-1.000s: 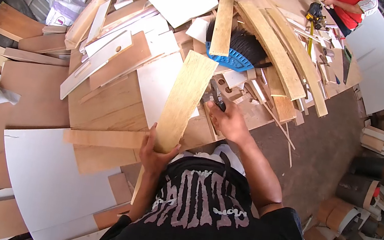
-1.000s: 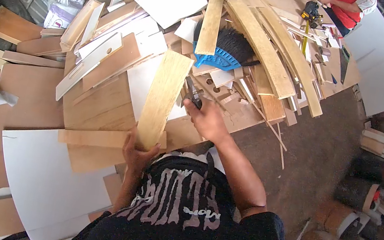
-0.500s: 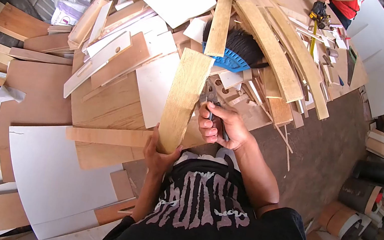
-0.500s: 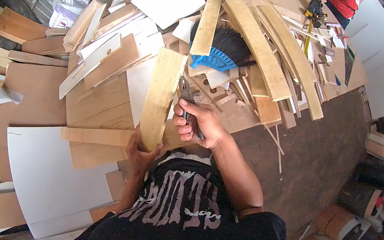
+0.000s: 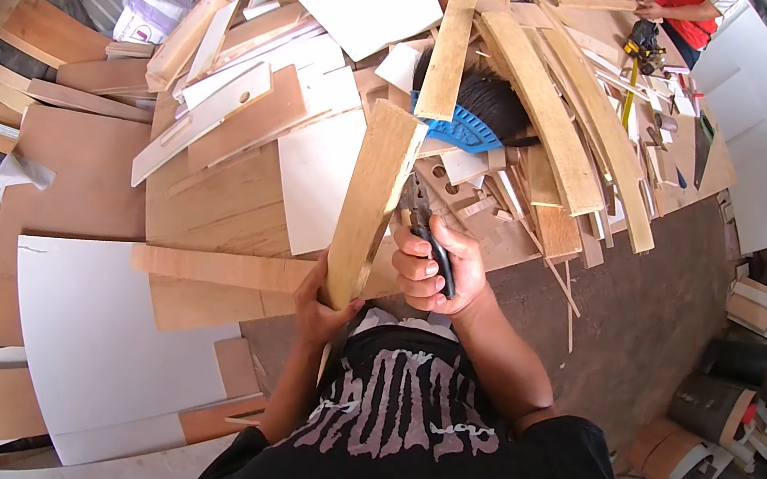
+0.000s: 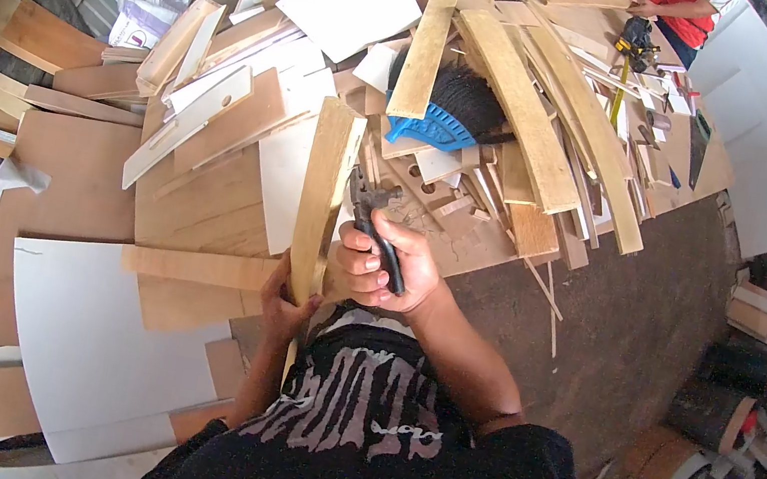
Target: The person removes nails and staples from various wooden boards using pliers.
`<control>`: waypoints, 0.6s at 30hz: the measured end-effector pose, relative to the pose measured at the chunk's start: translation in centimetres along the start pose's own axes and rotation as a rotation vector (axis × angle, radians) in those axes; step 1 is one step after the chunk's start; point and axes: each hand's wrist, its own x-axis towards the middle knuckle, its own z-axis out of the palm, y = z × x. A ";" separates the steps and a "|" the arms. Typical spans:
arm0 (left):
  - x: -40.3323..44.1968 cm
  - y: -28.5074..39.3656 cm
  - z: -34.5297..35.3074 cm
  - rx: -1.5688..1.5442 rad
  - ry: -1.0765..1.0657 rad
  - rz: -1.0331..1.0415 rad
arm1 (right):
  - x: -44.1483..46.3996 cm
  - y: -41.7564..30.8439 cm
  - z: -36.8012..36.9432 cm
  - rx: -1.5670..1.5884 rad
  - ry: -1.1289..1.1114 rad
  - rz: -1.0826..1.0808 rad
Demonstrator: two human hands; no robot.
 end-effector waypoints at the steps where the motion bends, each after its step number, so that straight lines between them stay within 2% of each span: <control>1: 0.0 -0.1 0.0 -0.032 -0.010 0.009 | 0.1 0.3 -0.2 0.031 -0.031 -0.014; 14: 0.5 -1.7 -1.1 -0.248 -0.146 -0.072 | 2.1 2.9 -2.7 0.166 -0.348 -0.081; 15: 0.5 -1.8 -1.1 -0.285 -0.166 -0.088 | 2.0 3.2 -2.4 0.160 -0.344 -0.081; 17: 0.7 -2.3 -1.1 -0.328 -0.191 -0.101 | 1.8 3.7 -1.4 0.137 -0.108 -0.215; 18: 0.7 -2.3 -1.1 -0.318 -0.188 -0.101 | 1.7 3.8 -1.1 0.133 -0.104 -0.219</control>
